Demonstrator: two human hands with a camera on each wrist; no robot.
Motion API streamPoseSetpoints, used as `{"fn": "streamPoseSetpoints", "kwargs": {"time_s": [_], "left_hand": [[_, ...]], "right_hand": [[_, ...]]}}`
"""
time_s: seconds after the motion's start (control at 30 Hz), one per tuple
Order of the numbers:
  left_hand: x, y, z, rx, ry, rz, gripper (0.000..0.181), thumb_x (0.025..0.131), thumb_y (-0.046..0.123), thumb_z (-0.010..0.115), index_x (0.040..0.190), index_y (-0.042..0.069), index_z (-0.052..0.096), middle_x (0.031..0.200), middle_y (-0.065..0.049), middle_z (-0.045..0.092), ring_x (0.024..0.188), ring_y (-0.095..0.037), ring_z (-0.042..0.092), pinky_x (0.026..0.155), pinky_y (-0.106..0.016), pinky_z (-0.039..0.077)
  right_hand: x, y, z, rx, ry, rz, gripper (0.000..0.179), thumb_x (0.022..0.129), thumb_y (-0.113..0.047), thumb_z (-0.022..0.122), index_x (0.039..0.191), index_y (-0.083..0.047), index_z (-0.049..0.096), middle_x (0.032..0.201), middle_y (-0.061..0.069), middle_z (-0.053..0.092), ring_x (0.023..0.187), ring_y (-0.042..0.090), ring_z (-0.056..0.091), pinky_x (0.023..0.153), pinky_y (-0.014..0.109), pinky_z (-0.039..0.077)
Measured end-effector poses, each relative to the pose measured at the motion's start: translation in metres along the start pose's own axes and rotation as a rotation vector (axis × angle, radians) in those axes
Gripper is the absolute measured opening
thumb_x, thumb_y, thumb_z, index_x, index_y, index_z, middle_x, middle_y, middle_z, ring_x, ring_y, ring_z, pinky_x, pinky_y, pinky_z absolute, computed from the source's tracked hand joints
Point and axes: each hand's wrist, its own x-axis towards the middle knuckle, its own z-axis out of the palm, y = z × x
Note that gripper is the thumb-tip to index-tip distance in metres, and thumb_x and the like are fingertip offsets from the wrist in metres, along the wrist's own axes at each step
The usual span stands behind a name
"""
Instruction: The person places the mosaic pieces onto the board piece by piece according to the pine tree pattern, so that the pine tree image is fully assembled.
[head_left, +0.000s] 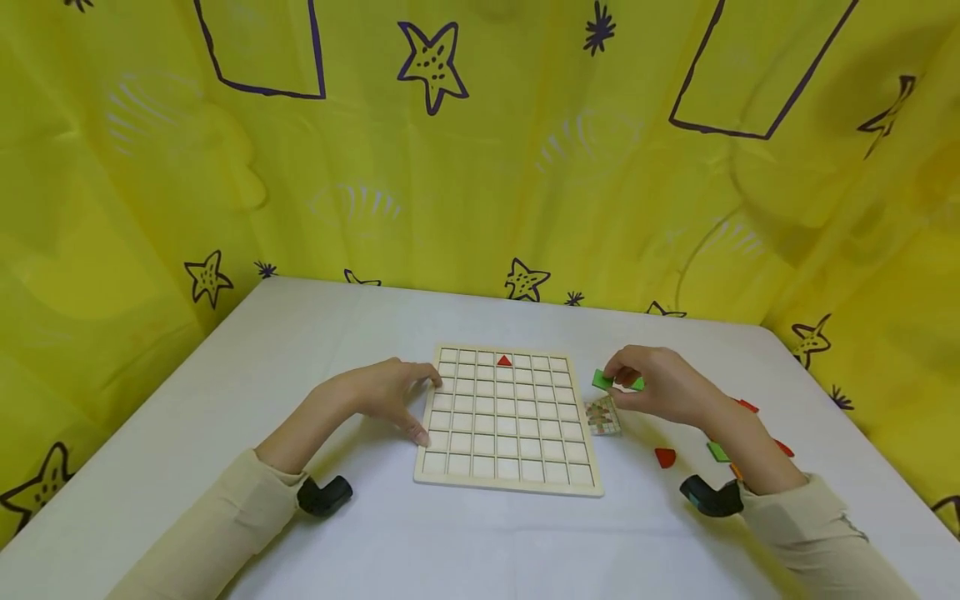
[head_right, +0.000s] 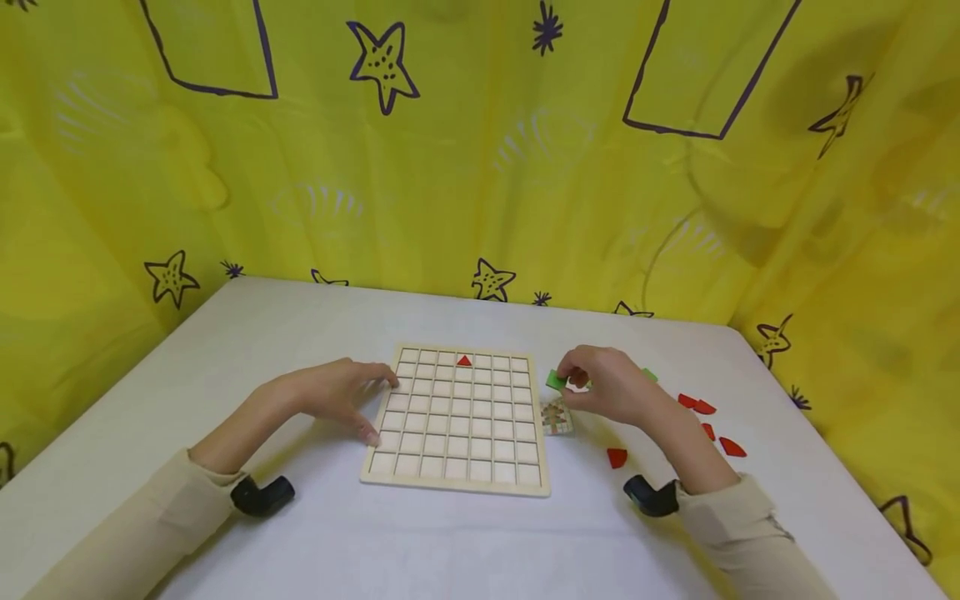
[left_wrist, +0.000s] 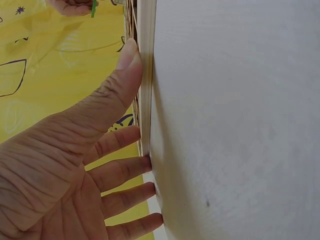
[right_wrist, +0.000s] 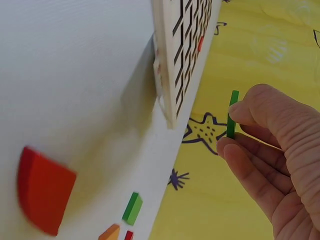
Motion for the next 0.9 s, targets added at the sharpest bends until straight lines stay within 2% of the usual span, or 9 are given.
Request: {"fn": "streamPoseSetpoints", "kwargs": {"time_s": [0.37,0.67,0.9], "left_hand": [[-0.001,-0.001,0.000,0.014,0.000,-0.004,0.075,0.070,0.043,0.094,0.132,0.021,0.059,0.133,-0.009,0.060,0.118,-0.027,0.053,0.100,-0.048,0.046],[-0.001,-0.001,-0.001,0.010,0.002,-0.004,0.076,0.070,0.045,0.094,0.132,0.021,0.059,0.136,-0.009,0.059,0.122,-0.028,0.053,0.102,-0.049,0.045],[0.000,-0.002,0.000,-0.003,0.001,0.004,0.076,0.069,0.045,0.094,0.132,0.020,0.059,0.136,-0.009,0.059,0.123,-0.029,0.053,0.104,-0.050,0.044]], "right_hand": [[0.026,-0.011,0.007,0.035,-0.015,-0.078,0.016,0.084,0.001,0.079,0.097,-0.004,0.070,0.093,0.000,0.071,0.080,0.014,0.068,0.075,0.039,0.059],[0.046,-0.016,0.018,0.036,-0.028,-0.101,0.015,0.084,0.001,0.078,0.096,-0.005,0.071,0.092,0.001,0.071,0.080,0.014,0.067,0.075,0.038,0.059],[0.059,-0.021,0.026,0.053,-0.066,-0.083,0.013,0.085,-0.002,0.078,0.097,-0.006,0.072,0.093,0.001,0.070,0.082,0.015,0.066,0.077,0.038,0.059]]}}
